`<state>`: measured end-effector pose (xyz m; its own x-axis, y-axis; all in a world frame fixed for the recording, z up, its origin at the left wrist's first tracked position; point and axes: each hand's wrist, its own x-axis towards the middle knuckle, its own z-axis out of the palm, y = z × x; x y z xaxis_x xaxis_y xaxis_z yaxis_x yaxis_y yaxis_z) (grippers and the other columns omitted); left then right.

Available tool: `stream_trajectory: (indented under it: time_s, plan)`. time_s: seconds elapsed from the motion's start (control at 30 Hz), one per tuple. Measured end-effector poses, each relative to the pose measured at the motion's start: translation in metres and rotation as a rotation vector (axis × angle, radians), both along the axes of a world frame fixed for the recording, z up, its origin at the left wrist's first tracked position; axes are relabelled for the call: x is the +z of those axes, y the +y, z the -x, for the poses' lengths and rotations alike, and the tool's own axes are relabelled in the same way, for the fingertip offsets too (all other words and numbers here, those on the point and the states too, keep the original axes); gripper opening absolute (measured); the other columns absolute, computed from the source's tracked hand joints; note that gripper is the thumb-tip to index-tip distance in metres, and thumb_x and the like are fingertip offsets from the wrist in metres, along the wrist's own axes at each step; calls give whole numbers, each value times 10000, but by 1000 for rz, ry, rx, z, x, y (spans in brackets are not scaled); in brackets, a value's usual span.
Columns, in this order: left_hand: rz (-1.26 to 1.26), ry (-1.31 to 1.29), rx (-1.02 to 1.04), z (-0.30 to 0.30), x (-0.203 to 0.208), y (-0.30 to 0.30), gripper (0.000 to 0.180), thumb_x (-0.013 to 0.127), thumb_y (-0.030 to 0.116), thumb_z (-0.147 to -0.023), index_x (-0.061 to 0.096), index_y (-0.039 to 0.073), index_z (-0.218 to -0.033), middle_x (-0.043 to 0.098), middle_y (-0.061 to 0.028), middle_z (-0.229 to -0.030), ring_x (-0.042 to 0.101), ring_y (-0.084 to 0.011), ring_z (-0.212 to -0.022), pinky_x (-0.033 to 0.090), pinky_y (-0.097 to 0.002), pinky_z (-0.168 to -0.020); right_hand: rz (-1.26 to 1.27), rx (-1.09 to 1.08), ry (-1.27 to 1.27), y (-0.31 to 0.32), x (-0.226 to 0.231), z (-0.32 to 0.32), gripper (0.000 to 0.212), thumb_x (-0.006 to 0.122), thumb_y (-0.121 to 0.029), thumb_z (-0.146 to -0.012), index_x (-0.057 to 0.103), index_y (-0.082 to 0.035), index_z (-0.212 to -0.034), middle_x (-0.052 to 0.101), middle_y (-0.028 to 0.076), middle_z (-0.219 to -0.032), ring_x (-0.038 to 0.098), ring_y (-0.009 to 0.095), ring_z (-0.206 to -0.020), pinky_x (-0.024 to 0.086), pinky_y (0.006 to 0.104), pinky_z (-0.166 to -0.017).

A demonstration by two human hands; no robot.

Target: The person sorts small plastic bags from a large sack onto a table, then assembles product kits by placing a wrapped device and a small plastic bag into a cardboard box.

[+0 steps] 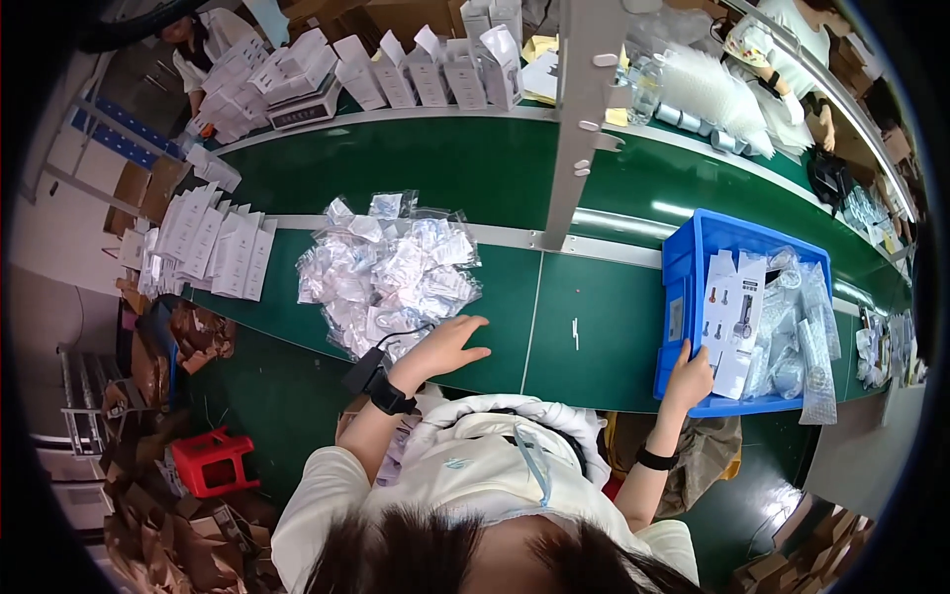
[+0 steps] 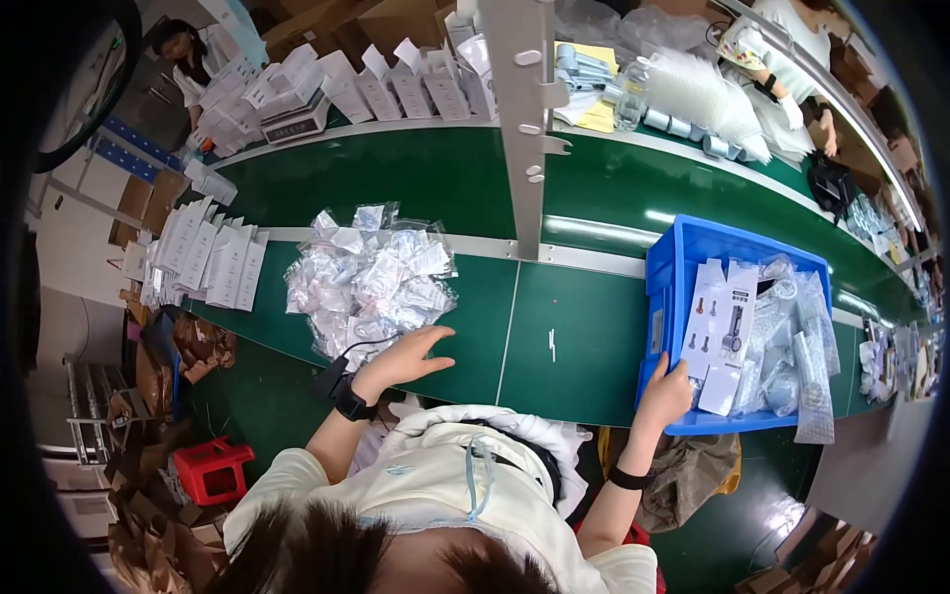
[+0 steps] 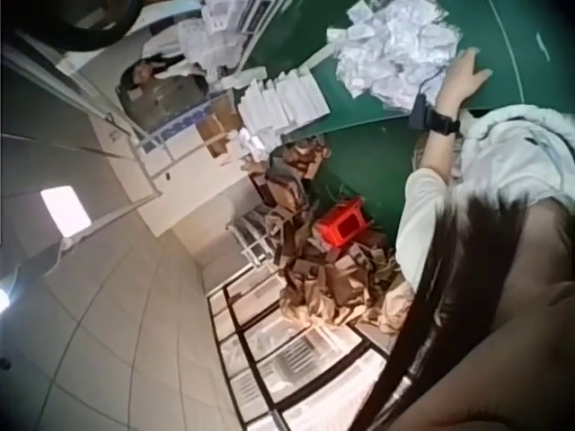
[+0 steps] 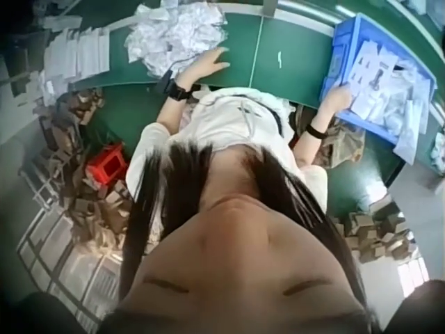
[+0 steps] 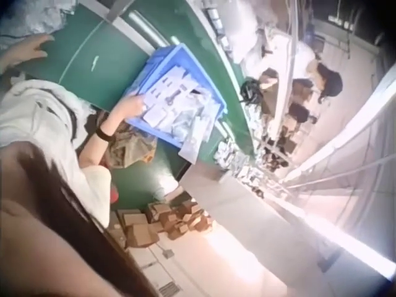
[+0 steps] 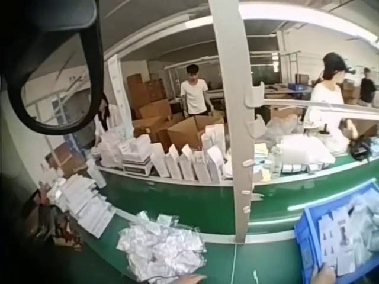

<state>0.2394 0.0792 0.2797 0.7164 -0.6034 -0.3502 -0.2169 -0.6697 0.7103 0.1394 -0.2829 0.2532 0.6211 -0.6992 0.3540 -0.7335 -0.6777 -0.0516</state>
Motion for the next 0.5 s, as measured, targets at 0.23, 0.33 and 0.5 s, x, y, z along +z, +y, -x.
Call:
stream_trajectory:
  time_s: [0.23,0.33,0.5]
  plan:
    - [-245,-341,501,9,-27,71,822,724,343,-623,306,91,-1284,206,-212,-1333,188,-420,-1220,258,-498,-953,-151,160,1,75,15,-11,272,553,-262,-798,567,10,-807,567,211,-614,563,367,-556,435,425,-493]
    - [-397,-334,524,22,-39,89,940,748,383,-573,240,144,-1327,92,-209,-1379,67,-452,-1251,193,-595,-937,-191,168,-26,101,16,-19,287,557,-269,-791,574,13,-837,571,227,-633,565,378,-583,441,434,-522]
    - [-370,-439,261,27,-111,94,1011,724,480,-544,184,229,-1361,-14,-197,-1407,-56,-442,-1272,91,-732,-842,-288,205,-83,145,24,-36,334,567,-255,-780,569,42,-934,584,246,-696,571,391,-637,448,435,-577]
